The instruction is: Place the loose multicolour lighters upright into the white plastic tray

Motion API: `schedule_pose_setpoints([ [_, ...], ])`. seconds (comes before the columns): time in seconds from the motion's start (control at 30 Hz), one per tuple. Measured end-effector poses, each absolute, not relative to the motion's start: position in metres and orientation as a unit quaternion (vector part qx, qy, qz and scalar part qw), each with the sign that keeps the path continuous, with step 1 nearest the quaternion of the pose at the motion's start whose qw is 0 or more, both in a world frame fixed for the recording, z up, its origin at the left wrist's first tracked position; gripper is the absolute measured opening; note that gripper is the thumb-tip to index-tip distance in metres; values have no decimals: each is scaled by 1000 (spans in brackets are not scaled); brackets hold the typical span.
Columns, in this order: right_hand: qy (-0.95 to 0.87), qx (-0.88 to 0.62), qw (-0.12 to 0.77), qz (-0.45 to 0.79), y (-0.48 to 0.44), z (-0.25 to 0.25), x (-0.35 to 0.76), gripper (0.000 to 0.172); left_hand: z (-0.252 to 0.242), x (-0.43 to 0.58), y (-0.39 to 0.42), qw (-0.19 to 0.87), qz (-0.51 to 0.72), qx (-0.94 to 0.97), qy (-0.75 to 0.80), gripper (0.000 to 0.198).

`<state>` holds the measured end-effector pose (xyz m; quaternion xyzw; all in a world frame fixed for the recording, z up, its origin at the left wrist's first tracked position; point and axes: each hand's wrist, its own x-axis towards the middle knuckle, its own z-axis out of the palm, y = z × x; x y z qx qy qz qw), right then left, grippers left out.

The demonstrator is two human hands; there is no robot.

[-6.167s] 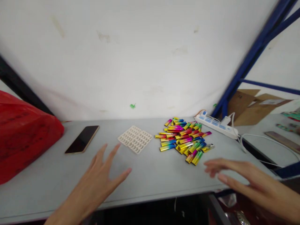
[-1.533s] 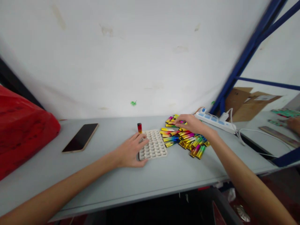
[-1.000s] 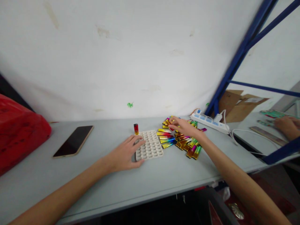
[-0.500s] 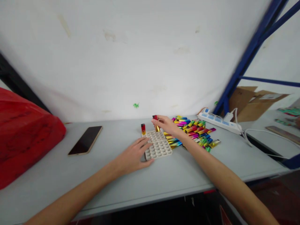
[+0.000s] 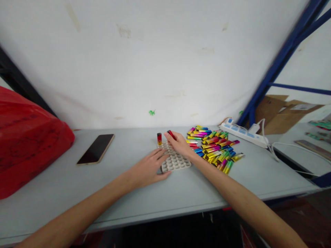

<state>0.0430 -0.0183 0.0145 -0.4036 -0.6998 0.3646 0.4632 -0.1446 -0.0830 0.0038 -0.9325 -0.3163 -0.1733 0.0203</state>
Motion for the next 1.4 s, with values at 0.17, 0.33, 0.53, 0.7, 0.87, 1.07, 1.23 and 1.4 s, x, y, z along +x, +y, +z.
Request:
schedule_pose_setpoints([
  [0.17,-706,-465,456,278,-20,12,43,55,6,-143,-85,16,-163,-934,-316,54],
  [0.33,-697,-504,455,230,-20,6,41,43,7,-142,-87,24,-142,-937,-318,56],
  [0.53,-708,-487,461,219,-19,3,40,45,4,-141,-88,37,-145,-935,-321,56],
  [0.7,-751,-439,431,241,-20,10,44,37,2,-142,-88,49,-143,-936,-317,55],
  [0.87,-817,-393,407,115,-16,17,51,36,4,-141,-89,58,-145,-935,-318,53],
  [1.07,-827,-418,364,94,-10,13,52,29,5,-140,-90,62,-129,-935,-325,54],
  [1.23,-872,-381,300,61,-5,8,51,19,3,-141,-90,60,-152,-934,-318,52],
  [1.4,-902,-341,260,41,1,8,49,19,2,-141,-90,57,-161,-933,-316,50],
])
